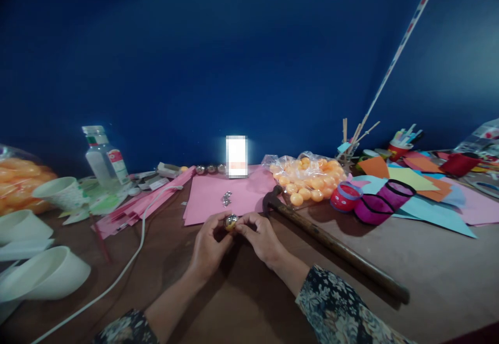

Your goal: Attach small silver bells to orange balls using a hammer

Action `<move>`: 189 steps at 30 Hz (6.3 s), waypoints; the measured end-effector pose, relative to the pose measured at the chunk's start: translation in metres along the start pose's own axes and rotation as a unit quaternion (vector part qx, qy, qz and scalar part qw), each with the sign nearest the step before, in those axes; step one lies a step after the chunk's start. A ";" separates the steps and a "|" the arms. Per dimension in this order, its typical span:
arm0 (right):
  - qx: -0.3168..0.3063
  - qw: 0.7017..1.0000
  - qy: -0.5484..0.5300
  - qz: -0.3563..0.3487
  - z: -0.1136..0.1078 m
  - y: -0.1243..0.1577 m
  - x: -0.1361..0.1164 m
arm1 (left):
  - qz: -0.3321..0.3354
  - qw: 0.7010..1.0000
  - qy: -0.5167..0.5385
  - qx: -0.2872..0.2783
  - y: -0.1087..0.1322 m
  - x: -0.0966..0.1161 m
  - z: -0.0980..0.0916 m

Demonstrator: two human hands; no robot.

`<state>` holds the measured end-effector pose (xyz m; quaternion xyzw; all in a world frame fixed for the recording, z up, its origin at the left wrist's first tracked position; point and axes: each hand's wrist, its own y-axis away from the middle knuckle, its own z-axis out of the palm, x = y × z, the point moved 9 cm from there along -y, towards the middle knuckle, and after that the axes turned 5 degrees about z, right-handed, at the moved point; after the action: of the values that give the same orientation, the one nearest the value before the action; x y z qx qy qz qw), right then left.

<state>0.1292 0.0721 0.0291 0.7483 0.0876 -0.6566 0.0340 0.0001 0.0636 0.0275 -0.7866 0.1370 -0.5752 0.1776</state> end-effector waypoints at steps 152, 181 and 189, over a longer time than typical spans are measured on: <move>0.030 0.993 0.066 -0.093 0.009 0.008 -0.011 | -0.073 0.986 0.151 -0.021 -0.005 -0.006 0.008; 0.011 0.994 0.030 -0.107 0.013 0.010 -0.013 | -0.104 0.977 0.185 -0.022 -0.002 -0.008 0.009; 0.061 0.990 0.064 -0.112 0.005 0.009 -0.012 | -0.096 0.986 0.132 -0.015 -0.001 -0.008 0.006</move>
<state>0.1248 0.0610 0.0400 0.7751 0.1323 -0.6110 -0.0914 0.0037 0.0692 0.0192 -0.7161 0.0915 -0.6861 0.0899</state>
